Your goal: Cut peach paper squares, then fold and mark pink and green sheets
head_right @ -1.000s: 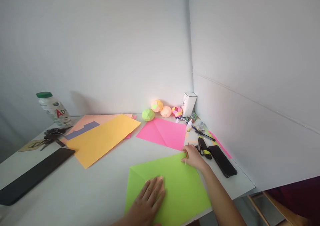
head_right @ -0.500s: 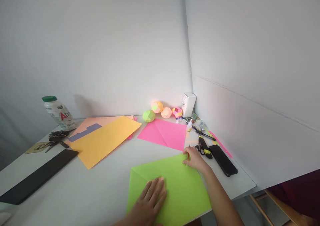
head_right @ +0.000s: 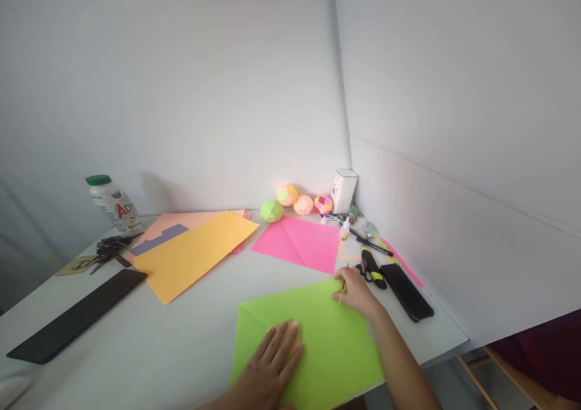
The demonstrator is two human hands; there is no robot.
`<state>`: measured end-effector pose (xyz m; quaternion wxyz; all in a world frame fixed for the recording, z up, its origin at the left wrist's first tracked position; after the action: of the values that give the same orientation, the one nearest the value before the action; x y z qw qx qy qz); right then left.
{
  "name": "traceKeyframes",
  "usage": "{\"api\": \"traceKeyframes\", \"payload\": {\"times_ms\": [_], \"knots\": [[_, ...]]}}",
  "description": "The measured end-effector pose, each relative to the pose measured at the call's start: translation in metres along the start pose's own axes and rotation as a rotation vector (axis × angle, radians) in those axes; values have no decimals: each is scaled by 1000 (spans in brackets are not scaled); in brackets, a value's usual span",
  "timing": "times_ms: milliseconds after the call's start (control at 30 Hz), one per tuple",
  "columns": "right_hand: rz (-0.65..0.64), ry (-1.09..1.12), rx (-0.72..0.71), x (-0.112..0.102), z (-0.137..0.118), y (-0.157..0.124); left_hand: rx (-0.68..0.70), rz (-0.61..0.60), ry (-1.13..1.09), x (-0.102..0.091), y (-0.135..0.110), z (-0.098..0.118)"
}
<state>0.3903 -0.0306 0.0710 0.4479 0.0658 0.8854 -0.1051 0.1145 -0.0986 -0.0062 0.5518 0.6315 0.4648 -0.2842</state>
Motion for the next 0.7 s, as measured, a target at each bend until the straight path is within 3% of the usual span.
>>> {"api": "traceKeyframes", "payload": {"times_ms": [200, 367, 567, 700], "knots": [[-33, 100, -6, -1, 5, -2, -9, -37, -21, 0, 0, 0], [-77, 243, -56, -8, 8, -2, -85, -166, -180, -8, 3, -10], [136, 360, -116, 4, -12, 38, -198, -279, -279, -22, 8, -59], [275, 314, -198, 17, -42, 51, -259, -264, -323, -22, 6, -92]]}}
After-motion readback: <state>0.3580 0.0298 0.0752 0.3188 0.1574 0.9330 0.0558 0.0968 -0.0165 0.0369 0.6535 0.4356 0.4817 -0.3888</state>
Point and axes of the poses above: each hand's wrist, its own y-axis towards the middle knuckle, its own x-axis out of the palm, z = x × y, the point moved 3 cm from there along y, towards the middle knuckle, and after that the axes turned 14 degrees about x, right-handed, at the moved point
